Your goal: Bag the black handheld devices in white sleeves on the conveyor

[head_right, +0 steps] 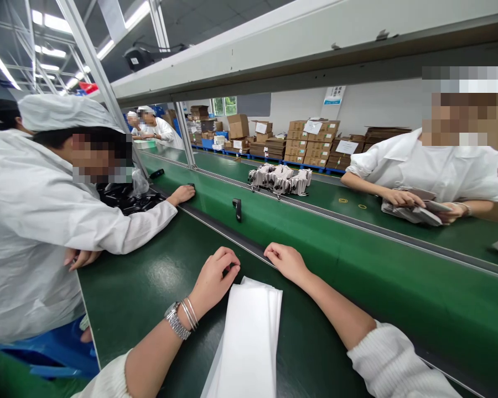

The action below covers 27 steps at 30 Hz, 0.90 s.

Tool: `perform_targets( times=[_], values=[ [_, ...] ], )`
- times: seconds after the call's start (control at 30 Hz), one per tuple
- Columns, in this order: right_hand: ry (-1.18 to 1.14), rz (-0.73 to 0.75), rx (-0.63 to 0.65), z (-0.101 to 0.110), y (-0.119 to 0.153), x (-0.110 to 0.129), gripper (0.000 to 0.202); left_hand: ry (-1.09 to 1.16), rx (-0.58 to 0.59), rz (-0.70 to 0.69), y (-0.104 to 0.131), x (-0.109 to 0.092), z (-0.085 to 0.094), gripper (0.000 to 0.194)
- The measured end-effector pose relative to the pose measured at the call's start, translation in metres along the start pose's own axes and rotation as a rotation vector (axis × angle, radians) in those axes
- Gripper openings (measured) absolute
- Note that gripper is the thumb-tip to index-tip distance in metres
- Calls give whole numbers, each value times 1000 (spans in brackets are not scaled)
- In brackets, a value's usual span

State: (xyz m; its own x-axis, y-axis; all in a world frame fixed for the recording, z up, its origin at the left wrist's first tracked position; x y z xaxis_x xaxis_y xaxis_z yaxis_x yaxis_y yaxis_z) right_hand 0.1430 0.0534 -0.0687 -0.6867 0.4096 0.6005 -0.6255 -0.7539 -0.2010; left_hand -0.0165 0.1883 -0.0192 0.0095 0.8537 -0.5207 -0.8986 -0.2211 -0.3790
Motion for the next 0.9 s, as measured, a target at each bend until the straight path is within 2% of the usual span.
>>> perform_targets(
  times=[0.9],
  values=[
    [-2, -5, 0, 1, 0, 0, 24, 7, 28, 27, -1, 0, -3, 12]
  ],
)
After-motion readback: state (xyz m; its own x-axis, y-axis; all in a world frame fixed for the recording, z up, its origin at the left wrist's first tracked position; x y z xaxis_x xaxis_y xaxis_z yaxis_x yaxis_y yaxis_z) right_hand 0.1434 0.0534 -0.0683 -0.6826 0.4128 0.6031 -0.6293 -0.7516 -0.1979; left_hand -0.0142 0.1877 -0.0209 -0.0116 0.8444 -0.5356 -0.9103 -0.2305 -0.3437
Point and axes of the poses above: each hand's wrist, its own y-axis away from the middle knuckle, its own z-axis out of the back of the hand, x = y × z, the point moved 7 cm from there along -y, towards the middle knuckle, and after that the axes turned 3 degrees about z, right-handed, at the moved point
